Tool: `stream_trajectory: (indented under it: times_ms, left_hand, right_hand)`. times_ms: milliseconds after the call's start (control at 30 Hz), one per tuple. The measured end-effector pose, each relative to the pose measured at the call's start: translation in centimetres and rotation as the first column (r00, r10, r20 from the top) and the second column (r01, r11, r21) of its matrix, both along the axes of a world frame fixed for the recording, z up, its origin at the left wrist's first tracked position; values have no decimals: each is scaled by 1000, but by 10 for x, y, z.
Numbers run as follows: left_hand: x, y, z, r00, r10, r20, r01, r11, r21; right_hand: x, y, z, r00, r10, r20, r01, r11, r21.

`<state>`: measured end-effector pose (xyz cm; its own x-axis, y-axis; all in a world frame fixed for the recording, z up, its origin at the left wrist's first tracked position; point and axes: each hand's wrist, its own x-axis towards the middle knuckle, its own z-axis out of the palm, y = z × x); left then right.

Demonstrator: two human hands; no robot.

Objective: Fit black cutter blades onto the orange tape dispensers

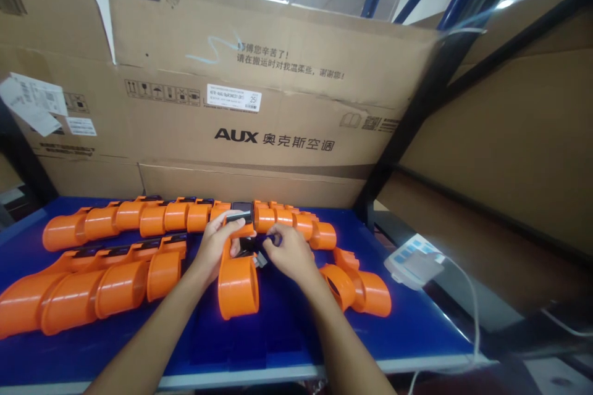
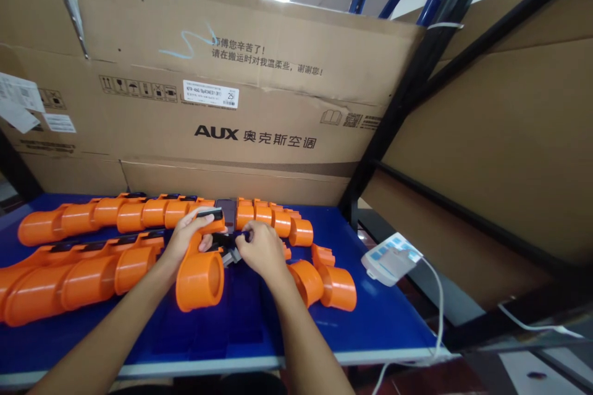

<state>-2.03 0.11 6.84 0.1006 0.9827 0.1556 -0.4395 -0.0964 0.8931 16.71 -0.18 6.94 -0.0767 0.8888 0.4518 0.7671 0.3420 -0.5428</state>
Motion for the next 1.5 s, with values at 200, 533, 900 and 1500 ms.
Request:
stream_trajectory:
  times_ms: [200,533,900,1500]
  left_hand:
    - [-1,3,-1,999,28,28,-27,999,-32]
    - [0,3,-1,999,29,30,-28,999,-40]
    - [0,5,-6,994,29,-108,-28,1000,14]
    - [1,5,-6,997,1,-72,-1,1000,4]
  right_hand:
    - [-1,-2,-6,1000,0,25,1,1000,-17]
    - [0,-2,-7,996,-24,80,24,1000,-3]
    - [-1,-1,-5,992,-52,112,44,996,71]
    - [-7,-9,5,942,284,-180,-223,928,297]
